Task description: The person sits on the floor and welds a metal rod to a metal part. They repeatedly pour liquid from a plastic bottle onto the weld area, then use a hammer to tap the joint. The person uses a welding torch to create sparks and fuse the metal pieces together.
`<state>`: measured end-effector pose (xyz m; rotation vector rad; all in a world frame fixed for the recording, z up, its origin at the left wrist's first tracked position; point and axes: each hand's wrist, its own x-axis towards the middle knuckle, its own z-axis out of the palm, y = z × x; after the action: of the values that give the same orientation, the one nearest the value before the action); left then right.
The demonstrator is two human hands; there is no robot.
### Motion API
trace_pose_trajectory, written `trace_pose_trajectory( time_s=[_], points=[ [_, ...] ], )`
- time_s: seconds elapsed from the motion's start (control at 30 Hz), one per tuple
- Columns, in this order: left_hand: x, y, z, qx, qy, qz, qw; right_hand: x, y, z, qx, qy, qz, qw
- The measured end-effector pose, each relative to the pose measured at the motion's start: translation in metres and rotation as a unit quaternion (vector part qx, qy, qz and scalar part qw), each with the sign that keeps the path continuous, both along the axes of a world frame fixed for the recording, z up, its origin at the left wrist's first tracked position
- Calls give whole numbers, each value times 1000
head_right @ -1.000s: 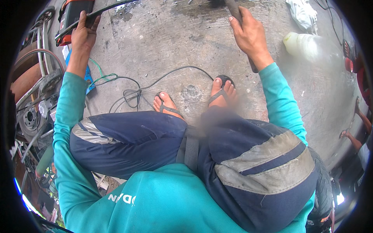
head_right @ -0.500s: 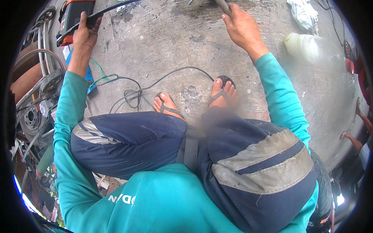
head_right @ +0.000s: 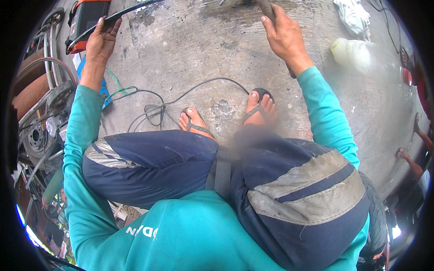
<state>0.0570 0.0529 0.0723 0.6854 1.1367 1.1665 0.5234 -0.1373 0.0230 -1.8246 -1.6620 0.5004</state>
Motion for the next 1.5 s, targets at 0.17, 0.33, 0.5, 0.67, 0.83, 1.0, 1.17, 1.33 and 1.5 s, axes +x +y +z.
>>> trace_pose_trajectory(
  time_s=[0.17, 0.33, 0.5, 0.67, 0.83, 1.0, 1.17, 1.33, 1.5],
  points=[
    [9, -3, 5, 2, 51, 53, 997, -6, 2, 6, 1, 0, 8, 1000],
    [11, -6, 1, -18, 64, 66, 996, -1, 5, -18, 35, -33, 27, 998],
    [1, -8, -10, -32, 51, 61, 996, -6, 7, -16, 45, -23, 19, 999],
    [1, -7, -12, -35, 53, 63, 996, 8, 25, -25, -20, -96, 62, 993],
    [0, -9, -14, -42, 59, 62, 995, -5, 22, -1, 18, -16, 26, 999],
    [-4, -8, -21, -53, 38, 64, 996, 7, 26, -21, -40, -52, 48, 997],
    [-6, -10, -26, -70, 35, 80, 994, -4, 22, 0, -5, 3, 16, 1000],
    [0, -9, -29, -82, 39, 84, 992, 9, 24, -19, -41, -56, 58, 996],
    [-6, -12, -32, -84, 42, 79, 992, -5, 20, 4, -24, 2, 26, 999]
  ],
)
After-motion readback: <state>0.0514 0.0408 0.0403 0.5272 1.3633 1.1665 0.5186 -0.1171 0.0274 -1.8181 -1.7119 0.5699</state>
